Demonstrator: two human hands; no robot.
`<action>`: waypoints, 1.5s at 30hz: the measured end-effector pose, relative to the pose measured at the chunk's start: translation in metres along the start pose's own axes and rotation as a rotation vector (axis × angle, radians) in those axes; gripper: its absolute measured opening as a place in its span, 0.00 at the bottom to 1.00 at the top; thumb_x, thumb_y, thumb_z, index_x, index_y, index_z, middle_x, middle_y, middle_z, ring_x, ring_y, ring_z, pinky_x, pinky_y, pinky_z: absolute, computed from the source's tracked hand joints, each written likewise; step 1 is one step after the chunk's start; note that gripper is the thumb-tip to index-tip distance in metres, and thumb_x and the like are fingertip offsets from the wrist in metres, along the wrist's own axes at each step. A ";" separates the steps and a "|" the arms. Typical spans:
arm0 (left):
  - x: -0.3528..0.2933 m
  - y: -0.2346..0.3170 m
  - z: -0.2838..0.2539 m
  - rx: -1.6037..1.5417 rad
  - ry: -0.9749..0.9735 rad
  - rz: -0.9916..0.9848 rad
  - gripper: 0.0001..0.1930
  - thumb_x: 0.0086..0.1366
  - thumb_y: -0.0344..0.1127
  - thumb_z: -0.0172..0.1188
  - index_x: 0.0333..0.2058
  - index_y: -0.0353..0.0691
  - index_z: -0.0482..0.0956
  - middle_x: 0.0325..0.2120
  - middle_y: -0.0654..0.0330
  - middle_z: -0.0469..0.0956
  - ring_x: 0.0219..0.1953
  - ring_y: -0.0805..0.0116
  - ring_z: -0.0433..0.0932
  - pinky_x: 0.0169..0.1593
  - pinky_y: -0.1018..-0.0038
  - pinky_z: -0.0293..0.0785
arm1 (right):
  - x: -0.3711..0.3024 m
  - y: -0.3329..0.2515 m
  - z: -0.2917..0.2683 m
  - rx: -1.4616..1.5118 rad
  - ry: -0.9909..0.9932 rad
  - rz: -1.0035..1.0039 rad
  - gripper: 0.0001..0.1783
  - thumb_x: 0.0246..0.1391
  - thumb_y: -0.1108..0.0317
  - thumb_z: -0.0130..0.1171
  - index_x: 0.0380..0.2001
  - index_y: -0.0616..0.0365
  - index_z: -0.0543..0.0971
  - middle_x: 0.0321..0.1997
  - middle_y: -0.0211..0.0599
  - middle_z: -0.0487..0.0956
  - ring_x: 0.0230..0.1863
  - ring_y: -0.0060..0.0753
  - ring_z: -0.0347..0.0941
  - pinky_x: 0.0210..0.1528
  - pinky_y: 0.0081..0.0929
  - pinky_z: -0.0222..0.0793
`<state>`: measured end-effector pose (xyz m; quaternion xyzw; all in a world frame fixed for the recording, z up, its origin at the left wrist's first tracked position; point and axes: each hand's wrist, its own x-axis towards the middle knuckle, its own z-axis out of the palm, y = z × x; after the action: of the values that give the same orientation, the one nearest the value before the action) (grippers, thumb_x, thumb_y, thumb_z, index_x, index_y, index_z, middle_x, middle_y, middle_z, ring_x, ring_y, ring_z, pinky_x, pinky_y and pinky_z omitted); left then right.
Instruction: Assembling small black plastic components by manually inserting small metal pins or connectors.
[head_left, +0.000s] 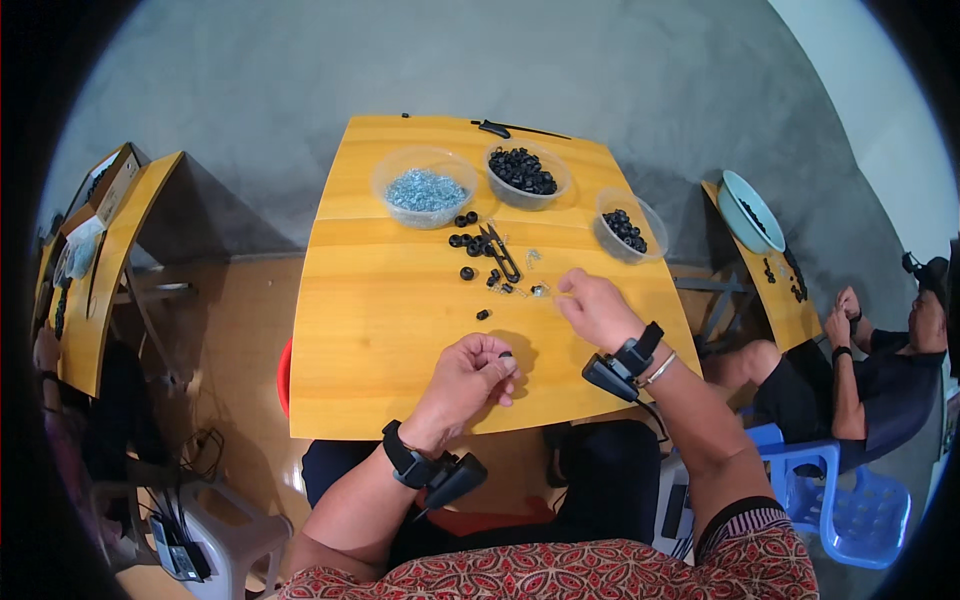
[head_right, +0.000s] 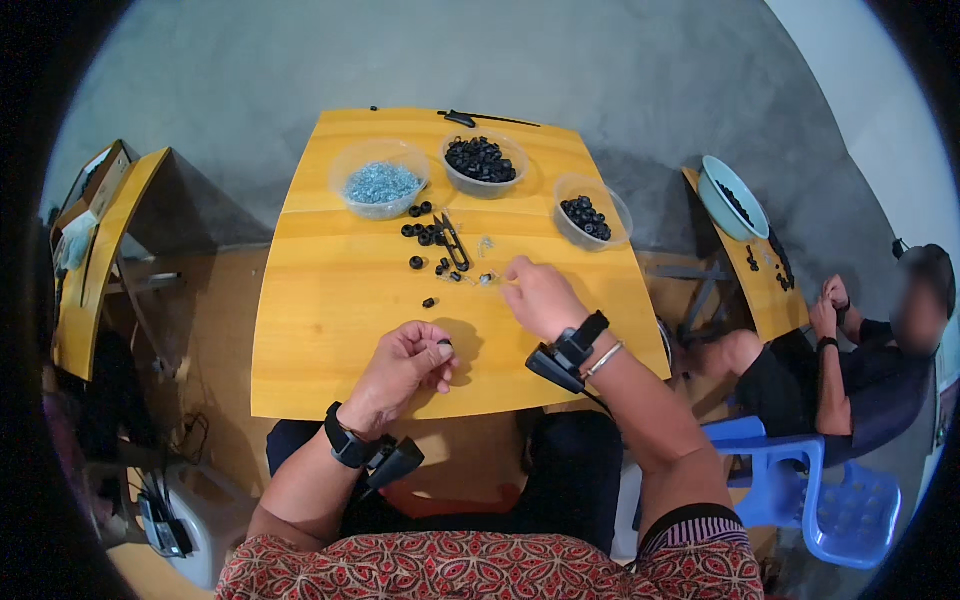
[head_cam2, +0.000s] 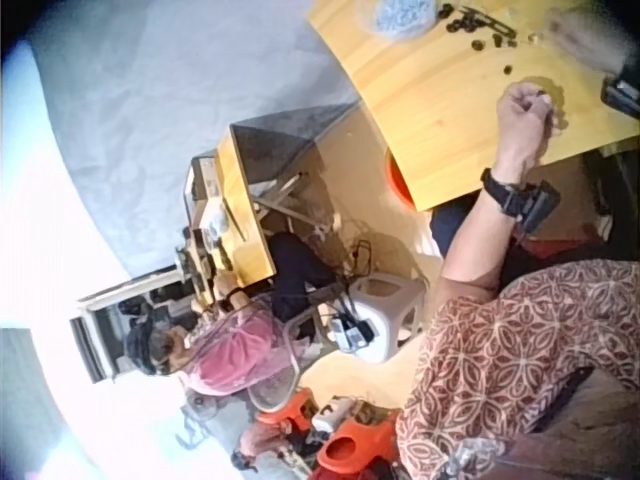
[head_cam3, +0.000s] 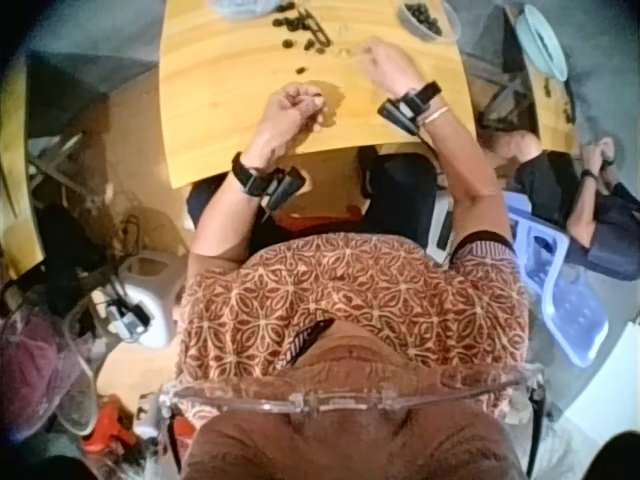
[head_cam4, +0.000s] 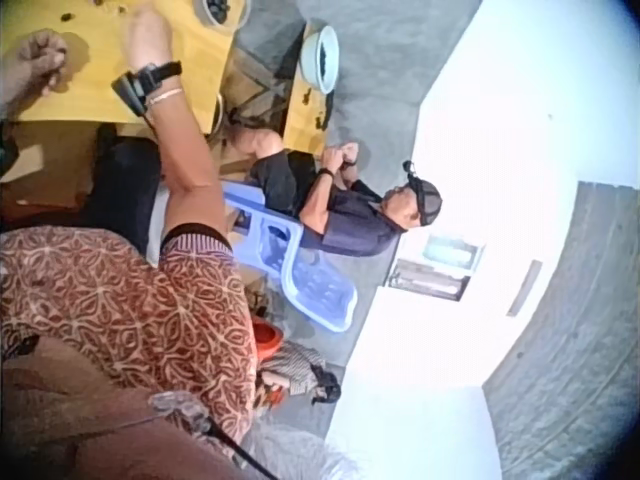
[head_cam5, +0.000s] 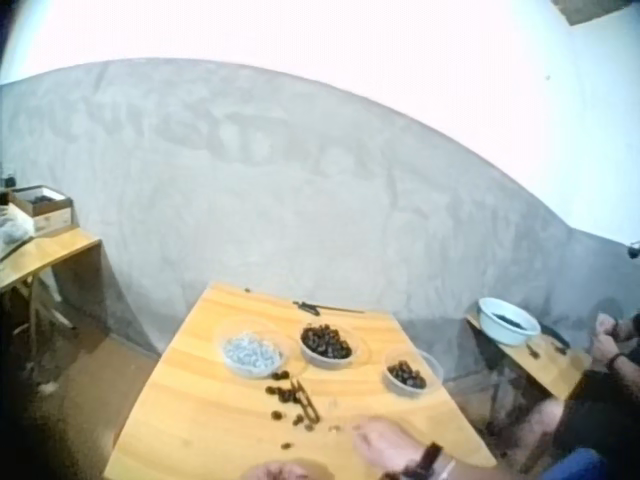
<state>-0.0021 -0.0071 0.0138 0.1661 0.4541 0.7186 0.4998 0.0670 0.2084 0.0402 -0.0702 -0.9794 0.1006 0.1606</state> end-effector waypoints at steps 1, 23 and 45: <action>-0.002 0.002 0.001 -0.036 0.052 -0.033 0.11 0.59 0.25 0.51 0.42 0.33 0.66 0.25 0.59 0.73 0.24 0.74 0.73 0.28 0.79 0.73 | 0.002 -0.002 -0.004 0.147 -0.091 0.084 0.09 0.46 0.69 0.55 0.30 0.59 0.69 0.16 0.39 0.70 0.17 0.36 0.67 0.22 0.30 0.62; -0.001 0.000 -0.004 -0.121 0.008 -0.011 0.07 0.61 0.28 0.49 0.38 0.34 0.72 0.25 0.60 0.74 0.23 0.75 0.72 0.27 0.82 0.71 | 0.038 -0.038 0.012 0.046 -0.253 0.034 0.08 0.46 0.66 0.53 0.28 0.58 0.70 0.25 0.46 0.75 0.31 0.50 0.71 0.32 0.42 0.65; -0.004 0.007 -0.005 -0.483 -0.181 0.118 0.10 0.61 0.28 0.48 0.41 0.33 0.70 0.31 0.55 0.75 0.29 0.72 0.75 0.34 0.78 0.76 | 0.001 -0.055 -0.031 0.553 -0.215 -0.060 0.04 0.50 0.73 0.47 0.29 0.63 0.69 0.22 0.40 0.71 0.25 0.35 0.68 0.30 0.25 0.63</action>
<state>-0.0074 -0.0139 0.0174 0.1318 0.2122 0.8165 0.5206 0.0708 0.1605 0.0815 0.0164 -0.9279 0.3654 0.0719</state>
